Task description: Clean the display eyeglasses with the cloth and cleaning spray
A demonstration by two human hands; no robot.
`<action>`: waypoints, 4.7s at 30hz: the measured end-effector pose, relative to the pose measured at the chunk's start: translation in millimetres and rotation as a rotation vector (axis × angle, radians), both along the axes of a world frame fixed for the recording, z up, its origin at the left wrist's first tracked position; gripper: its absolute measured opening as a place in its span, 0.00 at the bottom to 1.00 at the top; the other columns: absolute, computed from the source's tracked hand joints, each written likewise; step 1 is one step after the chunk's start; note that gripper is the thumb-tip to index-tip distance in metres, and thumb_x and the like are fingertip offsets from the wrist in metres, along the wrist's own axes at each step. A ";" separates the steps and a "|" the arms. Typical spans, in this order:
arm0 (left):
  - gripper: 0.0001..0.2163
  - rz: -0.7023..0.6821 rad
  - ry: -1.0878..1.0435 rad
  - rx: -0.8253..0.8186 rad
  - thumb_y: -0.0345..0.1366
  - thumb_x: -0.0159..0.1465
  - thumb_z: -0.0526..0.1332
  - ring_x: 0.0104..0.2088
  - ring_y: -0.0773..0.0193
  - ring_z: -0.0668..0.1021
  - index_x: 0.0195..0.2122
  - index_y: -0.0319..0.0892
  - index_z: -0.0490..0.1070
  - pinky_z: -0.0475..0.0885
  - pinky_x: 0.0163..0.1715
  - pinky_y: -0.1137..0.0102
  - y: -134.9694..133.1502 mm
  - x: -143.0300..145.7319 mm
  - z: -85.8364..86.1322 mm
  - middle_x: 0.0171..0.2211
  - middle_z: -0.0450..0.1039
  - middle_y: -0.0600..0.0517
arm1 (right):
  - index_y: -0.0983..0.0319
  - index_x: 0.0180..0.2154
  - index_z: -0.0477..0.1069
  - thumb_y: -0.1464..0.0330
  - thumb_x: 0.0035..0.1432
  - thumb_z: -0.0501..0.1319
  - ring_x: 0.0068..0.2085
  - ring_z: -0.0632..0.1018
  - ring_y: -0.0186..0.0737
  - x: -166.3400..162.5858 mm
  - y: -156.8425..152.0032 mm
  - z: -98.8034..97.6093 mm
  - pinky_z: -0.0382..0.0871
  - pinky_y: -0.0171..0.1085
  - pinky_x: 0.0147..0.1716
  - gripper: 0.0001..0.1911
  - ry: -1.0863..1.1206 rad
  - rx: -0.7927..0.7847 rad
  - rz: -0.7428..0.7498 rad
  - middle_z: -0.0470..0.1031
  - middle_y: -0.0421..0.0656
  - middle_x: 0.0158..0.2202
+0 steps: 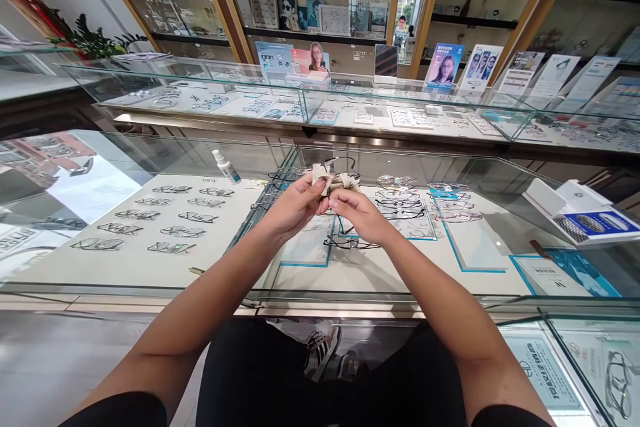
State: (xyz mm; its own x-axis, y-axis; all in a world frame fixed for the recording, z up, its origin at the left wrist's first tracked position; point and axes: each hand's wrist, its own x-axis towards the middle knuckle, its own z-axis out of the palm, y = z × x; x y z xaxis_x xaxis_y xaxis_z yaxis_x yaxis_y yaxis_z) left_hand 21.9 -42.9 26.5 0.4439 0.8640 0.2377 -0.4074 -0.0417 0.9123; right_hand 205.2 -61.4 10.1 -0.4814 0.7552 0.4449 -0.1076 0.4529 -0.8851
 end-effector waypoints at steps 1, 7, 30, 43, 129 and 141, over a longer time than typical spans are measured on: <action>0.26 -0.019 -0.022 -0.019 0.54 0.56 0.81 0.22 0.72 0.70 0.37 0.40 0.74 0.63 0.26 0.75 1.0 0.1 -0.3 0.23 0.70 0.58 | 0.57 0.37 0.81 0.49 0.73 0.63 0.46 0.81 0.45 0.6 1.0 -0.2 0.71 0.43 0.56 0.21 0.002 0.001 0.001 0.83 0.43 0.40; 0.22 -0.076 -0.050 -0.003 0.48 0.56 0.82 0.22 0.71 0.72 0.37 0.38 0.77 0.63 0.24 0.75 4.3 -0.9 -0.3 0.23 0.72 0.55 | 0.57 0.40 0.83 0.52 0.75 0.62 0.49 0.82 0.45 4.0 6.3 -5.9 0.70 0.44 0.60 0.18 0.022 -0.026 0.048 0.85 0.43 0.43; 0.25 -0.065 -0.170 -0.035 0.44 0.54 0.84 0.26 0.65 0.78 0.43 0.40 0.74 0.73 0.27 0.70 4.3 -3.9 4.5 0.31 0.78 0.52 | 0.58 0.38 0.81 0.48 0.71 0.65 0.49 0.83 0.46 6.7 5.2 -2.2 0.71 0.44 0.59 0.22 0.021 -0.043 -0.054 0.85 0.44 0.41; 0.24 0.014 0.057 0.073 0.51 0.56 0.82 0.27 0.68 0.75 0.38 0.37 0.79 0.70 0.30 0.71 4.2 -5.5 -1.1 0.31 0.79 0.51 | 0.58 0.40 0.83 0.43 0.69 0.64 0.49 0.81 0.48 9.1 3.3 -0.1 0.71 0.47 0.57 0.25 -0.059 -0.002 -0.068 0.86 0.45 0.42; 0.29 0.125 0.159 0.218 0.66 0.65 0.68 0.31 0.66 0.70 0.32 0.41 0.71 0.67 0.36 0.69 10.9 3.3 -22.2 0.28 0.70 0.54 | 0.51 0.38 0.87 0.48 0.63 0.72 0.63 0.78 0.51 12.5 4.7 9.9 0.63 0.50 0.72 0.15 0.319 -0.070 -0.333 0.84 0.43 0.53; 0.26 0.032 0.256 0.284 0.61 0.63 0.72 0.30 0.68 0.62 0.39 0.41 0.72 0.59 0.32 0.70 -3.7 13.3 -17.9 0.29 0.62 0.57 | 0.53 0.38 0.84 0.46 0.59 0.75 0.61 0.81 0.52 -6.6 -2.7 6.1 0.75 0.50 0.63 0.18 0.408 -0.265 -0.227 0.87 0.43 0.54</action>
